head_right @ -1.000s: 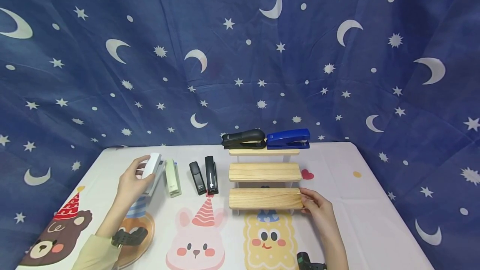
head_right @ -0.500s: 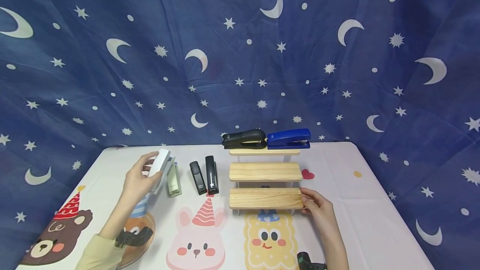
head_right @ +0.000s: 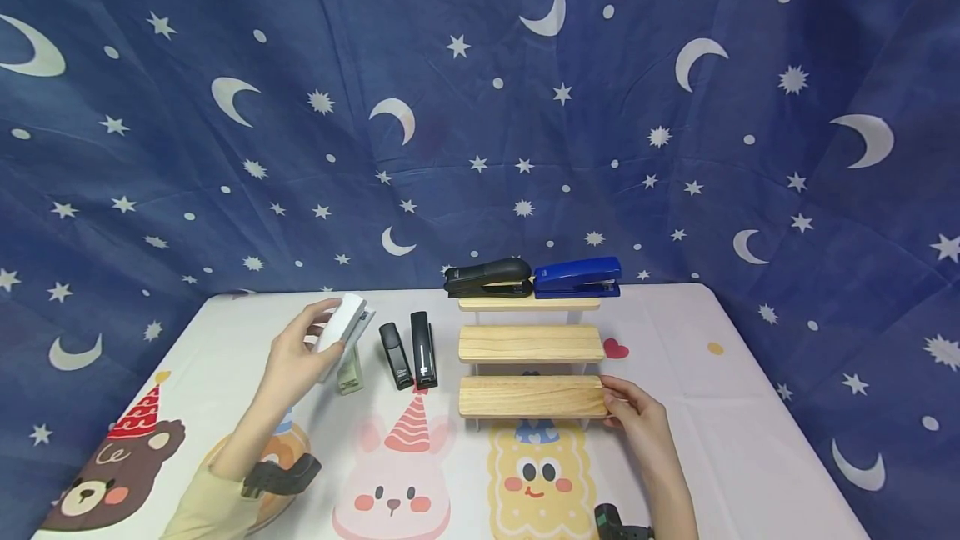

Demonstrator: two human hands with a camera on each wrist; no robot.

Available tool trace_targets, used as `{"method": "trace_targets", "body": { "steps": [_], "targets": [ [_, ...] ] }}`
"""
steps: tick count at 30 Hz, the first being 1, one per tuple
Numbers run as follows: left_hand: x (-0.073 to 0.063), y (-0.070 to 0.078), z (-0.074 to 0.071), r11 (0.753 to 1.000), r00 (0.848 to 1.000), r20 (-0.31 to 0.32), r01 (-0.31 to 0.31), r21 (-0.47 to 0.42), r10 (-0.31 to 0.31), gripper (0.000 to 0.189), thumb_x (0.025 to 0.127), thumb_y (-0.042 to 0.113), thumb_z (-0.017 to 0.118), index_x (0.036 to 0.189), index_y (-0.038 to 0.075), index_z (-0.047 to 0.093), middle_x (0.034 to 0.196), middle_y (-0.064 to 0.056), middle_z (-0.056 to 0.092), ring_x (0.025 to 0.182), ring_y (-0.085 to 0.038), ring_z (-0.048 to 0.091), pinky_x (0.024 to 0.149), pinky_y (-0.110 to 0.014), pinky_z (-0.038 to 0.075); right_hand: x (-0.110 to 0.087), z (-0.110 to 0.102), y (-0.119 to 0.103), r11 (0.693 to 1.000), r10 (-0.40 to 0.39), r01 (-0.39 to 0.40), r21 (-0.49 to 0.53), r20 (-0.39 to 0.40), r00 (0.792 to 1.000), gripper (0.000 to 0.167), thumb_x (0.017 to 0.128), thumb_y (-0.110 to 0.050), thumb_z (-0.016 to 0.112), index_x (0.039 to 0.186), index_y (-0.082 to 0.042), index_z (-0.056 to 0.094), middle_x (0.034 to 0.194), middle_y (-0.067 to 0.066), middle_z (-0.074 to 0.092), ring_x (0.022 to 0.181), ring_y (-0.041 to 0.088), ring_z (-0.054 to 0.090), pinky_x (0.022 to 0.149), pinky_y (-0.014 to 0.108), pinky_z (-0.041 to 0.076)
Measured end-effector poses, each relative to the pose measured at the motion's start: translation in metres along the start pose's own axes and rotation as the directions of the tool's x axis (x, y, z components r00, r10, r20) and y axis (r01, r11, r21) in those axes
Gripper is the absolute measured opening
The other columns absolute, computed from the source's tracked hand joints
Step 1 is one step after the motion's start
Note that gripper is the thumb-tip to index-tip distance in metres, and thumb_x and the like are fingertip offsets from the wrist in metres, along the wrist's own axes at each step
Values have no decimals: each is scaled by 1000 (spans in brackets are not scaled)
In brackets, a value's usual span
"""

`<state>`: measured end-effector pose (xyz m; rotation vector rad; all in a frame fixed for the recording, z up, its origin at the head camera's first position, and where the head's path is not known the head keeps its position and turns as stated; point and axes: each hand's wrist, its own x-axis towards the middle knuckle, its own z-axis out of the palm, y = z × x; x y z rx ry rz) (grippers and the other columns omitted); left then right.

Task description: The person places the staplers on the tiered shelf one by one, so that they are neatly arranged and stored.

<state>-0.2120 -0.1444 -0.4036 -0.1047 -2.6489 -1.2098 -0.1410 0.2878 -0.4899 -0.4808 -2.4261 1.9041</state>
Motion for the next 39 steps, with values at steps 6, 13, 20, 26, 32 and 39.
{"method": "trace_targets", "body": {
  "steps": [6, 13, 20, 26, 32, 39],
  "targets": [
    [-2, 13, 5, 999, 999, 5, -51, 4, 51, 60, 75, 2, 65, 132, 16, 56, 121, -14, 63, 98, -26, 57, 75, -31, 43, 0, 0, 0, 1000, 12, -12, -1, 1, 1000, 45, 97, -18, 53, 136, 4, 48, 91, -27, 60, 83, -4, 58, 73, 20, 53],
    [-2, 26, 13, 993, 993, 5, -116, 0, 116, 58, 71, 2, 68, 127, 18, 60, 116, -11, 66, 95, -25, 58, 76, -31, 42, 0, 0, 0, 1000, 20, -20, -3, 0, 1000, 45, 97, -19, 53, 136, 3, 48, 97, -21, 61, 84, -3, 58, 73, 20, 53],
    [-4, 39, 21, 991, 990, 34, -136, 3, 136, 59, 71, 3, 69, 127, 20, 60, 115, -8, 66, 96, -22, 57, 77, -32, 40, 1, -1, -1, 999, 30, -31, -19, -5, 1000, 45, 97, -19, 53, 136, 2, 49, 107, -12, 63, 84, -4, 58, 74, 20, 53],
    [-5, 52, 28, 981, 979, 56, -193, -15, 194, 58, 70, 2, 69, 125, 19, 61, 112, -8, 66, 98, -24, 59, 79, -35, 44, 1, -1, -1, 999, 39, -39, -25, -11, 999, 44, 97, -19, 52, 136, 2, 49, 107, -12, 63, 84, -4, 58, 74, 20, 53],
    [-7, 64, 36, 972, 969, 81, -232, -26, 234, 57, 71, 4, 69, 125, 22, 62, 113, -7, 67, 104, -26, 58, 80, -38, 46, 0, 0, -1, 999, 25, -26, -33, -14, 1000, 43, 97, -18, 52, 135, 2, 50, 112, -7, 63, 84, -4, 58, 74, 20, 53],
    [-7, 76, 47, 958, 953, 98, -282, -50, 286, 56, 71, 4, 66, 123, 22, 62, 111, -2, 68, 102, -24, 57, 80, -35, 44, -1, 0, -2, 1000, 6, -6, -28, -10, 1000, 43, 97, -17, 53, 134, 3, 50, 110, -10, 63, 84, -4, 58, 73, 20, 53]
  ]
}}
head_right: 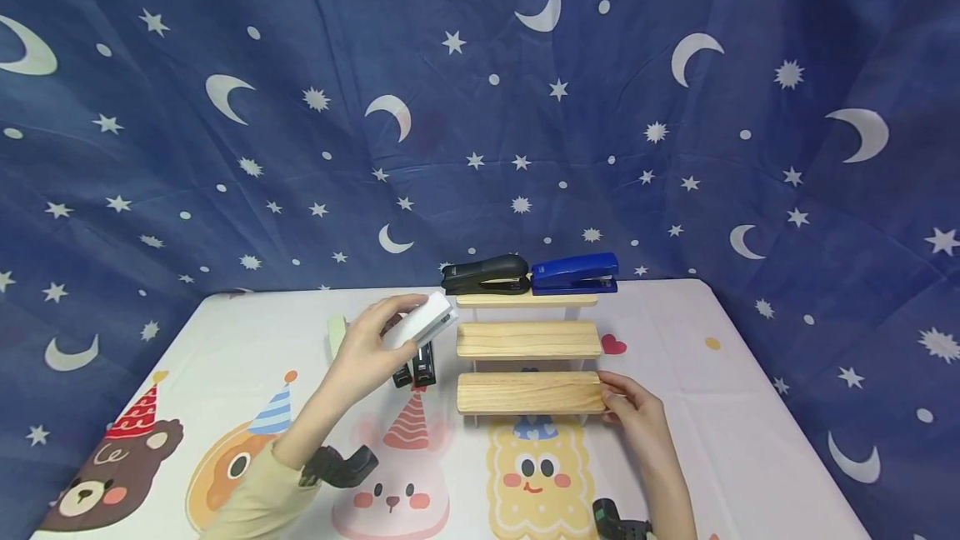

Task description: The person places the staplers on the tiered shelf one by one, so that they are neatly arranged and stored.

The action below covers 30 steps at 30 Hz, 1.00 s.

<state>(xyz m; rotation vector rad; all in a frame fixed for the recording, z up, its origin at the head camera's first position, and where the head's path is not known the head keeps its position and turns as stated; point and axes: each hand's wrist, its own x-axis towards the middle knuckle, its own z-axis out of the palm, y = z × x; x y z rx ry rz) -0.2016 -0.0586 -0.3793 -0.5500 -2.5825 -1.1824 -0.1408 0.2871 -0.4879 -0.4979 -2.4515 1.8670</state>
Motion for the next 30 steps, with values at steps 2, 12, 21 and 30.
{"method": "trace_targets", "body": {
  "steps": [2, 12, 21, 30],
  "targets": [
    [2, 2, 4, 1000, 1000, 5, -22, -5, 22, 56, 71, 4, 66, 123, 21, 63, 111, -2, 68, 102, -25, 58, 81, -35, 43, 0, 0, 0, 1000, 4, -4, 2, 2, 1000, 43, 97, -17, 53, 135, 2, 50, 108, -12, 62, 84, -4, 58, 73, 20, 53],
    [11, 15, 23, 996, 996, 35, -82, -45, 84, 56, 71, 2, 66, 122, 24, 62, 112, 2, 67, 103, -20, 56, 80, -33, 43, 0, 0, -1, 1000, 27, -27, 15, 2, 1000, 44, 97, -17, 53, 136, 3, 49, 96, -21, 62, 83, -4, 57, 73, 20, 53],
    [19, 27, 42, 993, 989, 93, -106, -57, 111, 56, 71, 5, 67, 124, 25, 61, 113, 3, 67, 104, -18, 55, 79, -31, 43, 1, -1, 1, 1000, 18, -18, 10, 6, 1000, 44, 97, -16, 53, 136, 4, 48, 109, -12, 63, 83, -4, 57, 73, 20, 53],
    [29, 44, 63, 988, 978, 152, -138, -66, 146, 55, 74, 5, 66, 126, 24, 60, 120, 3, 65, 104, -17, 54, 84, -31, 43, 1, -1, 1, 1000, -7, 7, 20, 9, 1000, 44, 97, -17, 53, 135, 4, 50, 100, -22, 60, 83, -4, 58, 73, 21, 53]
  ]
}}
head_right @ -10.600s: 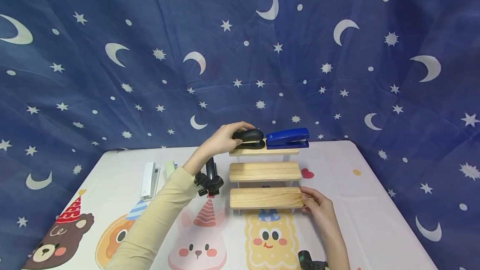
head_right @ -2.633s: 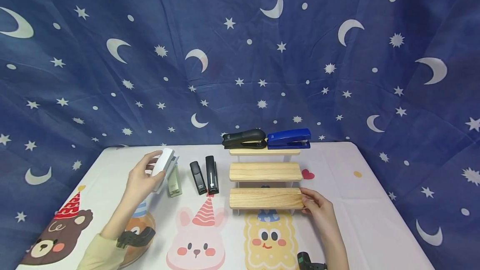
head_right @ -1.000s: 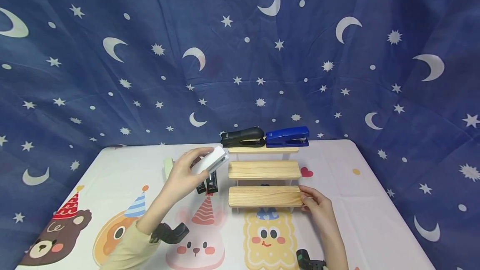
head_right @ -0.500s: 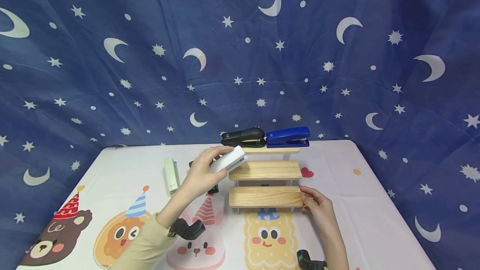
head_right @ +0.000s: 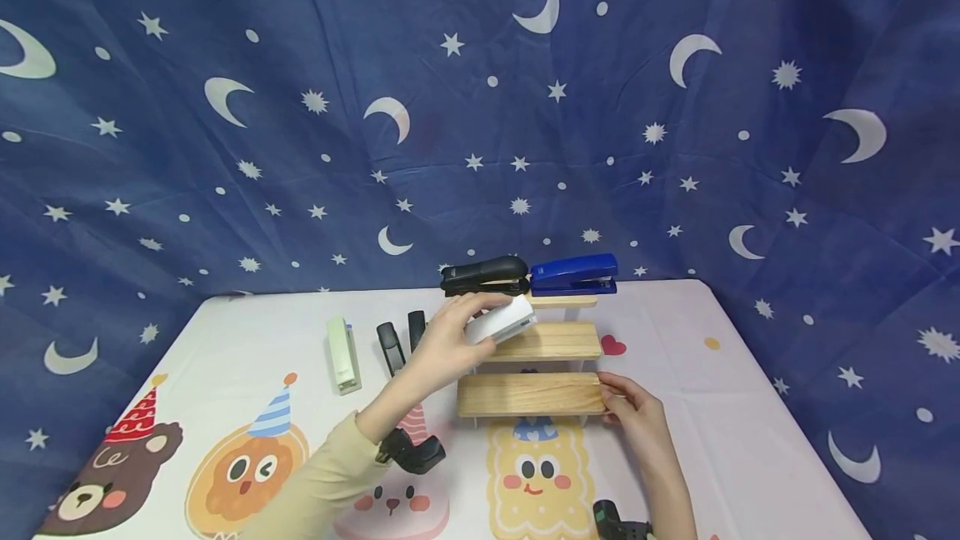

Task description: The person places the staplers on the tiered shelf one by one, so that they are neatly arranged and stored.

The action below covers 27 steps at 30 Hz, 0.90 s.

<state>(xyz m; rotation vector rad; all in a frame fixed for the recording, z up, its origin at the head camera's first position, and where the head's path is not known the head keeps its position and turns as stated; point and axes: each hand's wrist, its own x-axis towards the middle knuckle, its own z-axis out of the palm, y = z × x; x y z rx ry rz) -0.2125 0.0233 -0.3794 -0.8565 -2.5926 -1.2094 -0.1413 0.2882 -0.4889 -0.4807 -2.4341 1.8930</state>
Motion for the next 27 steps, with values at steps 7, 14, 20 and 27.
{"method": "trace_targets", "body": {
  "steps": [7, 14, 20, 27],
  "targets": [
    [12, 7, 13, 1000, 999, 37, -5, 7, 5, 54, 77, 7, 65, 127, 28, 59, 127, 5, 62, 102, -15, 53, 81, -27, 43, -1, 0, -1, 1000, -13, 13, 2, 3, 1000, 43, 97, -17, 53, 134, 4, 50, 100, -22, 59, 83, -3, 58, 73, 21, 53],
    [21, 11, 27, 999, 998, 62, -11, 32, 9, 56, 77, 7, 66, 128, 31, 58, 129, 5, 62, 101, -13, 54, 80, -22, 42, -2, -1, 0, 1000, -26, 26, 8, 12, 1000, 44, 97, -19, 53, 134, 5, 50, 99, -25, 58, 84, -3, 58, 73, 21, 53],
    [24, 17, 35, 999, 995, 95, -13, 39, 10, 56, 76, 5, 66, 127, 30, 59, 126, 4, 64, 98, -13, 53, 81, -21, 42, -1, -1, 0, 1000, -18, 18, -3, 10, 1000, 43, 97, -17, 52, 135, 4, 50, 101, -24, 58, 84, -4, 58, 74, 21, 53],
    [30, 20, 48, 998, 991, 131, -18, 63, 9, 55, 78, 4, 65, 126, 29, 60, 130, 6, 63, 116, -15, 55, 96, -29, 44, -1, -1, -1, 1000, -15, 15, -11, 2, 1000, 42, 97, -16, 52, 134, 5, 50, 116, -3, 63, 84, -4, 58, 73, 21, 53]
  ]
}}
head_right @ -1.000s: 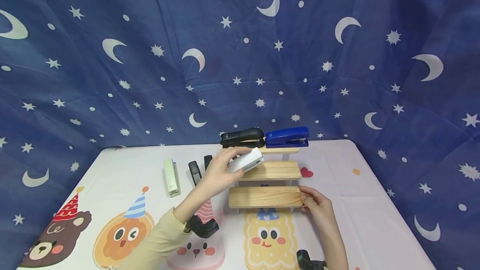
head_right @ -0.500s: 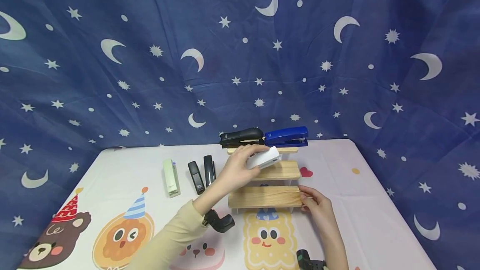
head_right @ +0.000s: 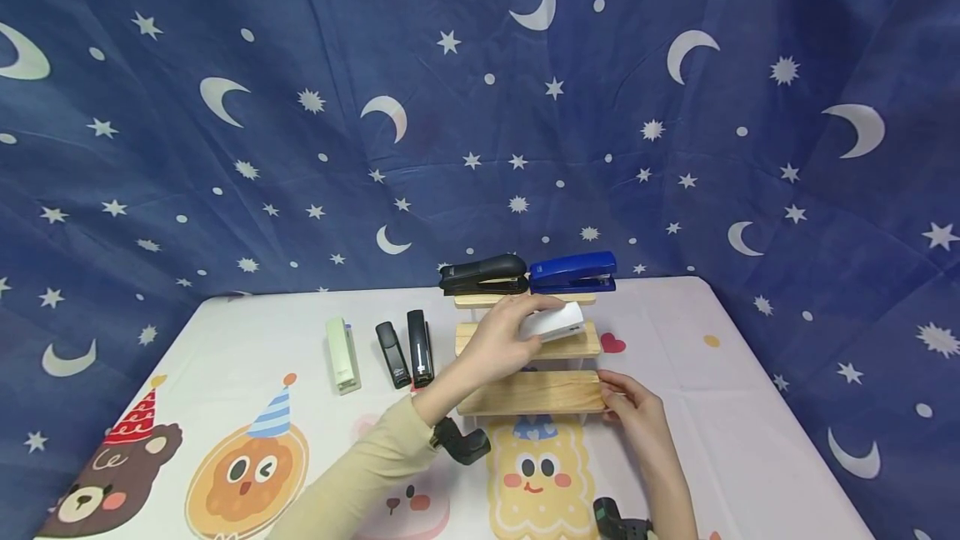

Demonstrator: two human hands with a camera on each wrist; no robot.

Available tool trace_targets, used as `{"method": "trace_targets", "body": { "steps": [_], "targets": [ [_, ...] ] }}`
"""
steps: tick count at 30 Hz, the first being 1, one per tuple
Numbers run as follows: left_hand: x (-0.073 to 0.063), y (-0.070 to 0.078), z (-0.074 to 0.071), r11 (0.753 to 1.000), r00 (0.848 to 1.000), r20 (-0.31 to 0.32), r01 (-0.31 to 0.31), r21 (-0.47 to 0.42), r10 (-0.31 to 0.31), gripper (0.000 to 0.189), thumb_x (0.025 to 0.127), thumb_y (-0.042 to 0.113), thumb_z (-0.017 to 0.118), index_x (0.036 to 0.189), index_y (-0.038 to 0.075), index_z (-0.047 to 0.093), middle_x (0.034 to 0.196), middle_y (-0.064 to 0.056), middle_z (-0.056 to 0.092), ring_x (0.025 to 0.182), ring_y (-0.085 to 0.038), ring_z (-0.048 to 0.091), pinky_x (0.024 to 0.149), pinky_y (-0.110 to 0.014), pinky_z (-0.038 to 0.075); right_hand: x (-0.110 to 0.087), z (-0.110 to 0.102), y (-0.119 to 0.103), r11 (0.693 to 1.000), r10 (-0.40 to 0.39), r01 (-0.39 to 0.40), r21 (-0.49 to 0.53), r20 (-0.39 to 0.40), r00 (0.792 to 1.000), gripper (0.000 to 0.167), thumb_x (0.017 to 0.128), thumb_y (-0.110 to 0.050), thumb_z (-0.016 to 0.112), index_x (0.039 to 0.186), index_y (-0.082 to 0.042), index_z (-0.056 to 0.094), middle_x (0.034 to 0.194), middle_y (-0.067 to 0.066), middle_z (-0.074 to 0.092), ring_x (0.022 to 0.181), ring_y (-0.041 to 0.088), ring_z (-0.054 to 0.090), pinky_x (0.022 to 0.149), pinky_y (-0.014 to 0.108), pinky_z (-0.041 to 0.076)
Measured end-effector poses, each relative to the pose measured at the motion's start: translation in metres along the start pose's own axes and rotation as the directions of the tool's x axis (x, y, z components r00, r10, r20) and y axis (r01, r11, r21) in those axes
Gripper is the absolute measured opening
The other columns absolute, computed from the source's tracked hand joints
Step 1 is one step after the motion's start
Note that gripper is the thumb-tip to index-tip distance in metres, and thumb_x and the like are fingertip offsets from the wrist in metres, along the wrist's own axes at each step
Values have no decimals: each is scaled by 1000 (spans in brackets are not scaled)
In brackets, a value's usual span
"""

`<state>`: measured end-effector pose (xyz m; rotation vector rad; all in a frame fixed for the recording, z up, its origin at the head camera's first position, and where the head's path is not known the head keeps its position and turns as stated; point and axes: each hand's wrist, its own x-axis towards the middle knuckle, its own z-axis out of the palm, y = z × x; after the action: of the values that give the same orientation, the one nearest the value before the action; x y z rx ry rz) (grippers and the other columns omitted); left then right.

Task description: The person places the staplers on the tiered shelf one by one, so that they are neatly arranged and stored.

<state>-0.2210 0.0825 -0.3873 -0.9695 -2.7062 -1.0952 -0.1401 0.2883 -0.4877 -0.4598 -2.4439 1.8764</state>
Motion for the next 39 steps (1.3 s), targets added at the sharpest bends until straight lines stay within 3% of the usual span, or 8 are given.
{"method": "trace_targets", "body": {
  "steps": [5, 11, 18, 27, 39],
  "targets": [
    [5, 4, 6, 999, 999, 8, -41, 12, 41, 55, 78, 2, 64, 127, 27, 61, 133, 9, 61, 123, -15, 54, 104, -30, 41, 1, 0, 1, 1000, 3, -3, -13, 2, 1000, 43, 97, -18, 52, 135, 3, 50, 111, -11, 61, 85, -4, 58, 74, 20, 53],
    [11, 7, 13, 997, 997, 27, -72, 16, 72, 53, 80, 1, 61, 128, 24, 60, 135, 10, 59, 130, -14, 50, 115, -35, 31, 0, 0, 1, 999, -19, 19, -26, -1, 1000, 43, 98, -18, 52, 134, 4, 50, 124, 11, 60, 83, -4, 59, 73, 21, 53],
    [16, 9, 19, 994, 995, 33, -91, 54, 89, 52, 81, 1, 60, 127, 25, 61, 133, 12, 61, 125, -14, 53, 105, -29, 41, -1, -1, 1, 999, -31, 31, -32, 1, 1000, 43, 98, -17, 52, 134, 5, 50, 124, 12, 61, 82, -4, 58, 73, 21, 53],
    [21, 10, 25, 994, 997, 38, -70, 82, 67, 51, 82, 3, 60, 127, 27, 60, 132, 12, 61, 121, -15, 56, 99, -29, 44, 0, 0, 0, 999, -8, 8, -33, 8, 1000, 43, 98, -16, 51, 135, 4, 49, 126, 15, 60, 83, -3, 59, 74, 20, 53],
    [24, 10, 27, 987, 994, 39, -109, 118, 105, 51, 82, 2, 59, 126, 26, 60, 130, 11, 63, 115, -14, 58, 93, -25, 46, -1, 0, 1, 1000, -24, 24, -14, 7, 1000, 43, 97, -16, 52, 134, 6, 49, 123, 10, 62, 82, -3, 59, 73, 21, 53]
  ]
}}
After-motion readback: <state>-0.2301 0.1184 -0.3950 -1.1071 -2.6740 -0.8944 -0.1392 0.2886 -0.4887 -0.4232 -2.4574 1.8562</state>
